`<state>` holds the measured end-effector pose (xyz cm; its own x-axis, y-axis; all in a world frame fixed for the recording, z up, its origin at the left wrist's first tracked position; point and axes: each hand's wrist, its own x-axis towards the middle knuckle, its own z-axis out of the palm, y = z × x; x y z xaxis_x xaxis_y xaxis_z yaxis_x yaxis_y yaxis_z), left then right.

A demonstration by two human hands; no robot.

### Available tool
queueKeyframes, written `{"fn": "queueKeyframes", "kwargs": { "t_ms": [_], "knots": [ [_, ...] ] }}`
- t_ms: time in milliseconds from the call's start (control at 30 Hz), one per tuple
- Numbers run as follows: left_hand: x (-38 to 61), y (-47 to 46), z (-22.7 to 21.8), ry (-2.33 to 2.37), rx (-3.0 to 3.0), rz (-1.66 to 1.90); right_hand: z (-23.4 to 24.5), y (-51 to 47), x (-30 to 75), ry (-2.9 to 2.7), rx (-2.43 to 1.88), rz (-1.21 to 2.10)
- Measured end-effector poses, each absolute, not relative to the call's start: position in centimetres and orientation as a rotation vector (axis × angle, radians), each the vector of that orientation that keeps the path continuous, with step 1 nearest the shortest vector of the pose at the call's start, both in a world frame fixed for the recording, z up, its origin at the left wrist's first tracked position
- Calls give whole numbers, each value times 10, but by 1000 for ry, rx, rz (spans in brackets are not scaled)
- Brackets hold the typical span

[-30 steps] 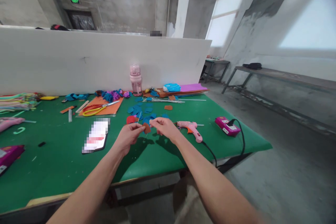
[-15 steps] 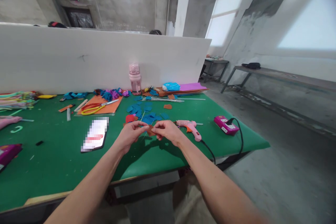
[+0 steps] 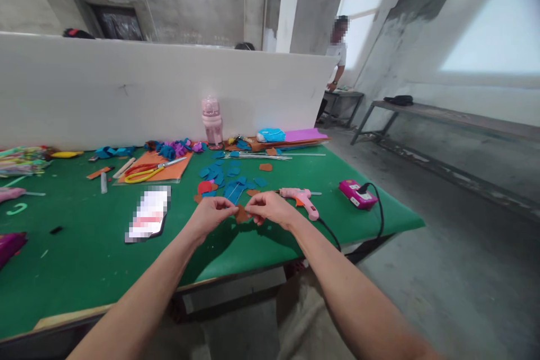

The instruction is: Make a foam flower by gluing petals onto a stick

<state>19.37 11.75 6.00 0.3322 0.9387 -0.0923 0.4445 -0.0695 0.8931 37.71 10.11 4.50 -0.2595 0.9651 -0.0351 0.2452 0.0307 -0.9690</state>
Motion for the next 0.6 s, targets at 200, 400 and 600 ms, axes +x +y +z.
{"fn": "queueKeyframes", "kwargs": {
  "t_ms": [200,400,600],
  "knots": [
    [198,117,47,1388,1885,535,53,101,467,-1365,-1832,416],
    [197,120,42,1453,2098,396,43,75,508,-1563,-2166,470],
    [199,119,46,1476,2143,325,44,72,492,-1664,-2283,578]
  ]
}}
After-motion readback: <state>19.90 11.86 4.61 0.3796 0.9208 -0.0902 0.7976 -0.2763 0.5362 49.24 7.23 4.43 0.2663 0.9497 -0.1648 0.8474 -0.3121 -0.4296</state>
